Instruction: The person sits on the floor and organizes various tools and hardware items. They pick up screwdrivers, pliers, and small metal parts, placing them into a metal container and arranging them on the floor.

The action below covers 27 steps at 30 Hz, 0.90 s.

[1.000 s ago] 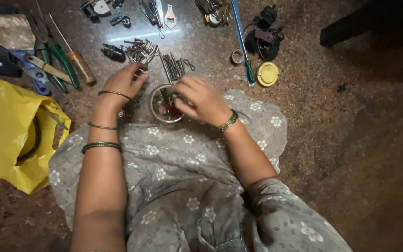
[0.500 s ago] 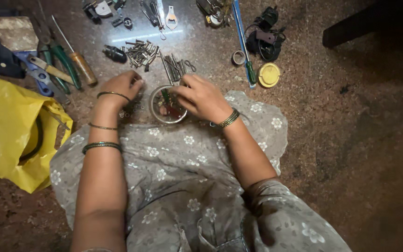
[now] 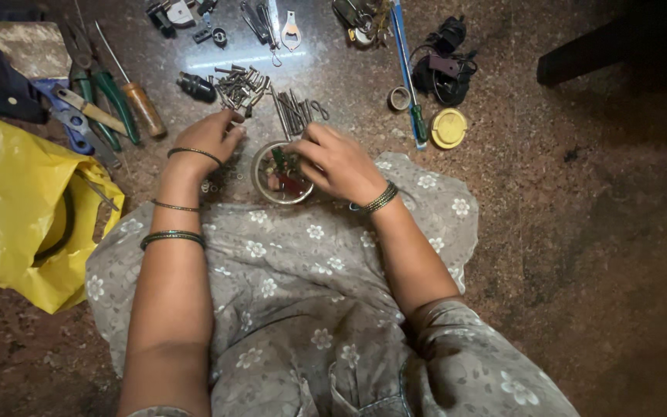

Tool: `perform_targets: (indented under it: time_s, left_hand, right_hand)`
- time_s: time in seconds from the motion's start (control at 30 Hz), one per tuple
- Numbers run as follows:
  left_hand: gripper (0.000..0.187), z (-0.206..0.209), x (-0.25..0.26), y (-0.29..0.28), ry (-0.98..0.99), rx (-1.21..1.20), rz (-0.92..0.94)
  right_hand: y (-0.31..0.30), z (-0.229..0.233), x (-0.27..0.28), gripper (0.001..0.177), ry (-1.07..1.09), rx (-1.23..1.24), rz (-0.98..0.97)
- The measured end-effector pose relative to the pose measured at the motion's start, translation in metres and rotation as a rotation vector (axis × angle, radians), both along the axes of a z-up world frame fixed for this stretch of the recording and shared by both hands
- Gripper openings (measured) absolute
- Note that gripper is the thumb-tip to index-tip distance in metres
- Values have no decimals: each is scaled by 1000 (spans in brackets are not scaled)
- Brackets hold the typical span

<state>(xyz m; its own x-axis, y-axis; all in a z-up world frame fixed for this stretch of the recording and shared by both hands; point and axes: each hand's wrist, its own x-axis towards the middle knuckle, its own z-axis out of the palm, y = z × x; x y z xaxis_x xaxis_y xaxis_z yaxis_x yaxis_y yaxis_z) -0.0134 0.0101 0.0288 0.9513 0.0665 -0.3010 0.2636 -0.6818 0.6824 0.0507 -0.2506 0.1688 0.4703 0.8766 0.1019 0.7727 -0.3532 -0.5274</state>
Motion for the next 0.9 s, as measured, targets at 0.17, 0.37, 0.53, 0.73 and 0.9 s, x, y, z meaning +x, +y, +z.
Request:
perform_targets:
  time_s: [0.17, 0.37, 0.53, 0.73, 0.9]
  left_hand:
    - [35, -2, 0, 1, 32, -13, -9]
    - [33, -3, 2, 2, 16, -13, -38]
    - [37, -6, 3, 3, 61, -63, -36]
    - [38, -10, 1, 4, 43, -94, -46]
    - [38, -13, 3, 4, 44, -82, -57]
  right_hand:
    - [0, -2, 0, 31, -7, 13, -7]
    - [1, -1, -1, 31, -7, 21, -9]
    - [0, -1, -2, 32, 12, -12, -26]
    - [1, 0, -1, 30, 35, 12, -30]
    - [0, 3, 0, 26, 76, 51, -40]
